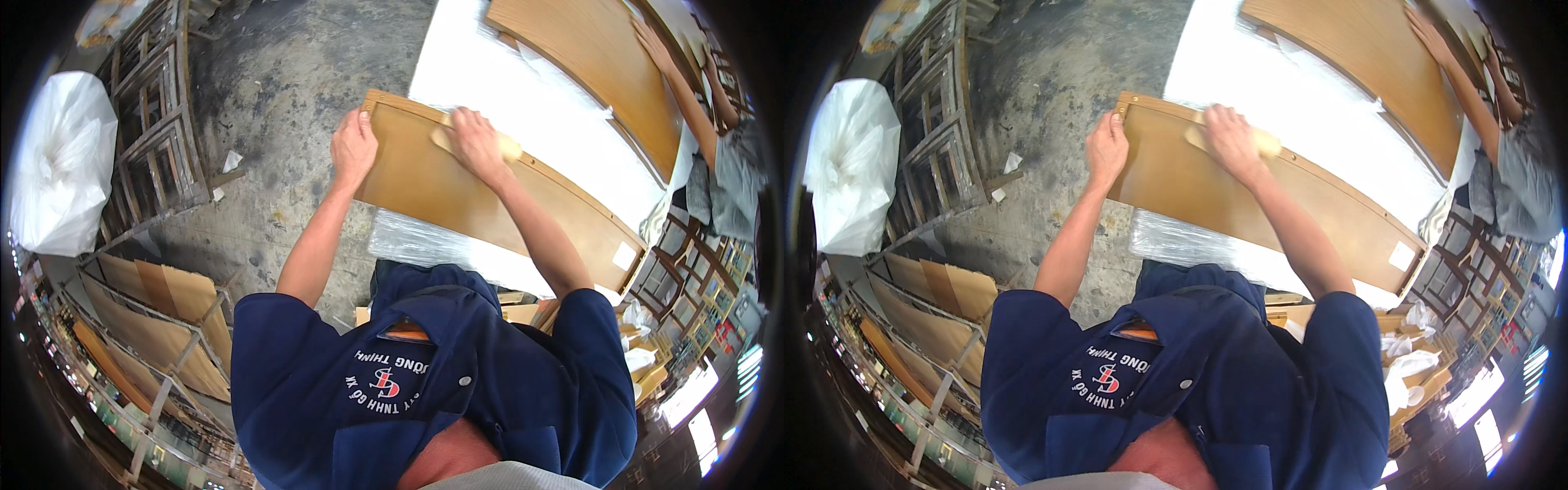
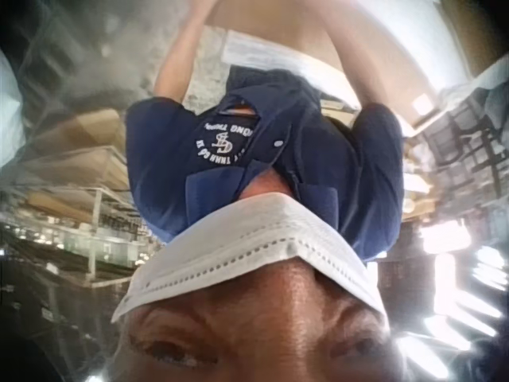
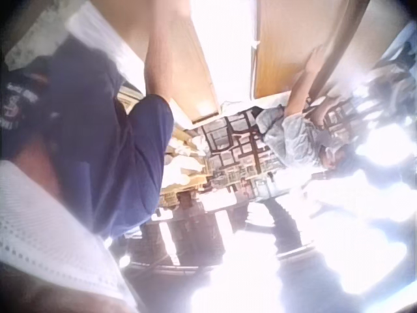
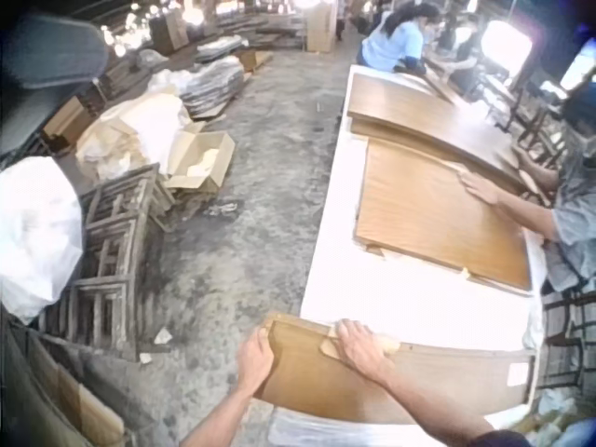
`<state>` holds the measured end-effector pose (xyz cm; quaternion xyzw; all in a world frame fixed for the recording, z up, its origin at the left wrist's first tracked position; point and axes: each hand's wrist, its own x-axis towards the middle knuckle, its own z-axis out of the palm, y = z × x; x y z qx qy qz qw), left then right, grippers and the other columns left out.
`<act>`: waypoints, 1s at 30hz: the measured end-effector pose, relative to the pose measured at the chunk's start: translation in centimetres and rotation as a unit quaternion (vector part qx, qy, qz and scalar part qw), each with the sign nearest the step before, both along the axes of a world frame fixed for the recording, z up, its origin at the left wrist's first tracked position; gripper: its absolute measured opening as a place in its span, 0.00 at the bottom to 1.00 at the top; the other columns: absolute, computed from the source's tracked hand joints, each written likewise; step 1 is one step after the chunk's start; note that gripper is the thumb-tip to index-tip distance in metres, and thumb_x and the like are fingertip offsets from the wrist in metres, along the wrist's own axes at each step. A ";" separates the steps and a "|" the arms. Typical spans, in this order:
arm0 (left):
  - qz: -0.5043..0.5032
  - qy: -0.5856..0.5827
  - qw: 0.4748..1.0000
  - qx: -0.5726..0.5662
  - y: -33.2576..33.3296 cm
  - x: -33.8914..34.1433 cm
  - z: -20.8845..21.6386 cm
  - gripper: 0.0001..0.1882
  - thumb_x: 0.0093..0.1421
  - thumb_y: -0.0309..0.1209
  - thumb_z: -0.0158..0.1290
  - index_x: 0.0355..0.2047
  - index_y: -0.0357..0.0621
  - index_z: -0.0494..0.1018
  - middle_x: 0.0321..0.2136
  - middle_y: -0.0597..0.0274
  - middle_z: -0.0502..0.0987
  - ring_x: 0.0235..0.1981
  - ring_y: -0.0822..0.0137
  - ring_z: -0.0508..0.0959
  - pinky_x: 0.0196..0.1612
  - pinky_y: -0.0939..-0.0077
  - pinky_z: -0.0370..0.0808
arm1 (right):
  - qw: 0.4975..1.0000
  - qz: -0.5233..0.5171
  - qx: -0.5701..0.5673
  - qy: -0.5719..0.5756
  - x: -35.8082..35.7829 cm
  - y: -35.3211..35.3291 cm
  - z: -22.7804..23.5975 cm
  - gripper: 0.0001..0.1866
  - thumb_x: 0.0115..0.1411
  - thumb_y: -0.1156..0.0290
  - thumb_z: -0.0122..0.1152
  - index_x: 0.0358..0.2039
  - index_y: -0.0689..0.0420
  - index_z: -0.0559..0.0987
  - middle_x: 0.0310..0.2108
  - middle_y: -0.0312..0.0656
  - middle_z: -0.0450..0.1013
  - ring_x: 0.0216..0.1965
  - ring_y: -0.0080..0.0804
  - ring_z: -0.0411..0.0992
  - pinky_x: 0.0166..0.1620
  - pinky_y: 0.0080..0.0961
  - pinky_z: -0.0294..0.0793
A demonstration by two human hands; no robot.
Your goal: The person unpacks a white plastic bag and places it into a cardboard box, then moves to a workbench and sands multiple flat wooden panels with a sanding block. The person flips and repositions the panels while sanding their surfaces. Other workers are present in the background.
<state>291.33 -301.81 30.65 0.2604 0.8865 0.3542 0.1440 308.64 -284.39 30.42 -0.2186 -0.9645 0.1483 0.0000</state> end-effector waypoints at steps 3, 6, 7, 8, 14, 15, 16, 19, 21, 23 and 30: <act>-0.012 0.044 0.999 0.000 0.1 0.3 0.0 0.15 0.67 0.36 0.42 0.40 0.39 0.74 0.33 0.40 0.78 0.35 0.37 0.77 0.38 0.48 0.73 | 0.997 -0.049 0.044 0.034 10.0 3.3 0.1 0.16 0.58 0.67 0.61 0.43 0.59 0.69 0.50 0.47 0.69 0.51 0.44 0.68 0.51 0.41 0.68; 0.000 0.046 0.996 -0.070 0.4 0.8 0.1 0.17 0.67 0.38 0.41 0.38 0.38 0.74 0.29 0.36 0.77 0.32 0.35 0.77 0.35 0.46 0.72 | 0.994 -0.066 0.084 0.015 21.7 7.8 0.7 0.19 0.56 0.67 0.62 0.45 0.58 0.69 0.52 0.46 0.68 0.52 0.45 0.68 0.53 0.41 0.67; 0.001 0.059 0.995 -0.076 0.5 0.9 0.0 0.17 0.68 0.38 0.41 0.38 0.38 0.74 0.29 0.36 0.77 0.32 0.34 0.77 0.35 0.45 0.72 | 0.992 -0.082 0.097 -0.001 25.8 9.0 0.8 0.19 0.56 0.67 0.62 0.45 0.58 0.69 0.53 0.45 0.68 0.52 0.45 0.67 0.53 0.41 0.66; 0.009 0.065 0.993 -0.103 0.6 1.1 -0.1 0.18 0.68 0.38 0.40 0.38 0.37 0.74 0.30 0.35 0.77 0.33 0.34 0.76 0.36 0.45 0.72 | 0.989 -0.100 0.110 -0.015 29.5 10.4 0.7 0.19 0.55 0.67 0.62 0.46 0.58 0.69 0.53 0.45 0.68 0.52 0.45 0.67 0.53 0.41 0.66; -0.014 0.142 0.986 -0.084 0.9 1.1 -1.6 0.21 0.69 0.41 0.38 0.41 0.35 0.73 0.33 0.32 0.77 0.37 0.30 0.74 0.39 0.44 0.70 | 0.960 -0.206 0.145 -0.124 51.5 19.0 0.5 0.19 0.55 0.69 0.61 0.46 0.56 0.69 0.51 0.44 0.68 0.53 0.43 0.67 0.55 0.40 0.65; -0.020 0.164 0.982 -0.089 0.9 1.1 -1.6 0.22 0.69 0.42 0.38 0.42 0.34 0.73 0.34 0.32 0.76 0.38 0.30 0.74 0.39 0.44 0.70 | 0.945 -0.239 0.123 -0.186 54.4 20.1 0.5 0.18 0.56 0.69 0.61 0.46 0.56 0.69 0.51 0.44 0.68 0.53 0.43 0.67 0.56 0.40 0.64; -0.021 0.157 0.982 -0.101 1.0 1.0 -1.6 0.22 0.69 0.42 0.38 0.42 0.34 0.73 0.35 0.31 0.76 0.38 0.30 0.73 0.40 0.45 0.70 | 0.955 -0.217 0.142 -0.141 57.2 21.5 0.9 0.18 0.56 0.69 0.60 0.46 0.56 0.69 0.50 0.44 0.68 0.53 0.43 0.67 0.56 0.41 0.64; -0.019 0.144 0.980 -0.134 1.8 1.4 -1.0 0.22 0.69 0.42 0.39 0.45 0.33 0.72 0.40 0.32 0.75 0.43 0.33 0.73 0.45 0.48 0.70 | 0.964 -0.202 0.139 -0.107 61.4 23.0 0.6 0.15 0.59 0.68 0.57 0.46 0.56 0.69 0.46 0.45 0.69 0.51 0.45 0.66 0.56 0.41 0.63; -0.051 0.164 0.975 -0.138 2.7 2.0 -0.6 0.22 0.69 0.42 0.39 0.49 0.34 0.71 0.44 0.35 0.75 0.47 0.36 0.73 0.50 0.52 0.69 | 0.972 -0.167 0.141 -0.080 62.2 22.9 0.3 0.14 0.61 0.67 0.56 0.46 0.56 0.69 0.44 0.46 0.69 0.50 0.46 0.66 0.57 0.41 0.63; -0.067 0.211 0.970 -0.100 3.7 2.5 -0.2 0.23 0.69 0.41 0.40 0.53 0.36 0.70 0.49 0.39 0.73 0.51 0.40 0.72 0.55 0.56 0.67 | 0.966 -0.221 0.108 -0.080 61.6 22.0 0.1 0.16 0.62 0.66 0.54 0.48 0.57 0.69 0.47 0.48 0.70 0.53 0.48 0.65 0.60 0.42 0.61; -0.348 0.285 0.851 -0.270 6.7 -0.5 3.0 0.23 0.61 0.43 0.52 0.53 0.46 0.71 0.58 0.51 0.67 0.63 0.50 0.61 0.61 0.52 0.62 | 0.945 -0.292 0.138 0.054 48.9 12.6 -0.5 0.25 0.63 0.65 0.55 0.60 0.55 0.67 0.63 0.50 0.62 0.65 0.47 0.57 0.65 0.48 0.54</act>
